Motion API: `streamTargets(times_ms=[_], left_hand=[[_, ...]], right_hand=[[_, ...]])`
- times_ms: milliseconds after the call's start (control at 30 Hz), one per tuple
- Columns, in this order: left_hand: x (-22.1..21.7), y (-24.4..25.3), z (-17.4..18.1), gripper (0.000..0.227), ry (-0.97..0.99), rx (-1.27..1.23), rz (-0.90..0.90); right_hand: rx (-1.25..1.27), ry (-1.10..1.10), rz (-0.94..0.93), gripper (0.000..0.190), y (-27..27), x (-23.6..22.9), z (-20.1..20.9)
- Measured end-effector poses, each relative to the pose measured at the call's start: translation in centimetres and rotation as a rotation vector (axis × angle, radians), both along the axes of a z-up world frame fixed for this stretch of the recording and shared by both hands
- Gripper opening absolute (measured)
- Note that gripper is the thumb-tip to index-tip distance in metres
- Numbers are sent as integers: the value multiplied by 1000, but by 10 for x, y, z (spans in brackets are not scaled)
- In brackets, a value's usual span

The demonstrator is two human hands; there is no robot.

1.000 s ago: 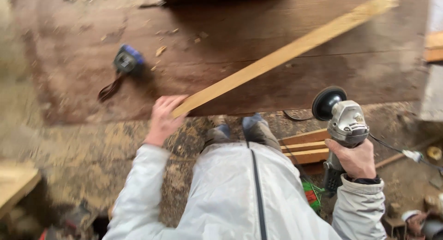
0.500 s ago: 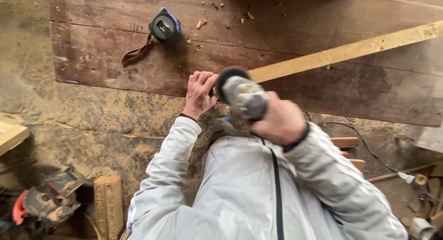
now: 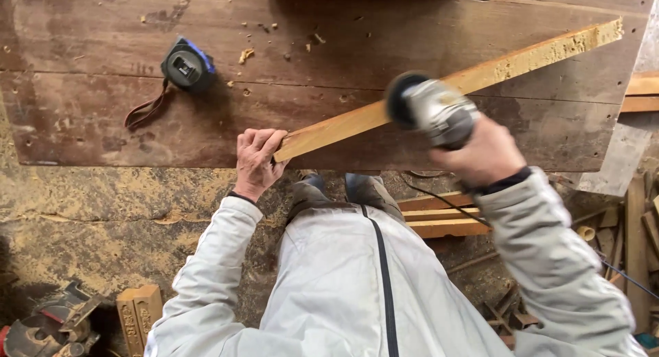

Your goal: Sanding a wooden plank using an angle grinder and performing adjustments on the sanding disc attachment.

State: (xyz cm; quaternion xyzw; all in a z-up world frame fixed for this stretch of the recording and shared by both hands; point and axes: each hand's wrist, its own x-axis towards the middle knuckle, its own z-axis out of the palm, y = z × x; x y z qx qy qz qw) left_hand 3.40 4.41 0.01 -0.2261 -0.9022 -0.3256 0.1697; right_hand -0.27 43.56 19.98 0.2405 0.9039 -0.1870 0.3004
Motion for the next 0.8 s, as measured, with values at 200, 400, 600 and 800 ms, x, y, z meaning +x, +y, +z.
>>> streamTargets(times_ms=[200,400,600,800], left_hand=[[3,3,15,29,-118,-99,-12],[5,1,10,35,-130,-127,-14],[4,0,11,39,-145,-138,-21],[3,-1,8,35,-107,-97,-15]], right_hand=[[-56,86,-103,26,104,-15,-2],[-54,133,-245,26,177,-21,-14],[-205,104,-297,27,106,-22,1],[-107,80,-80,24,38,-18,1]])
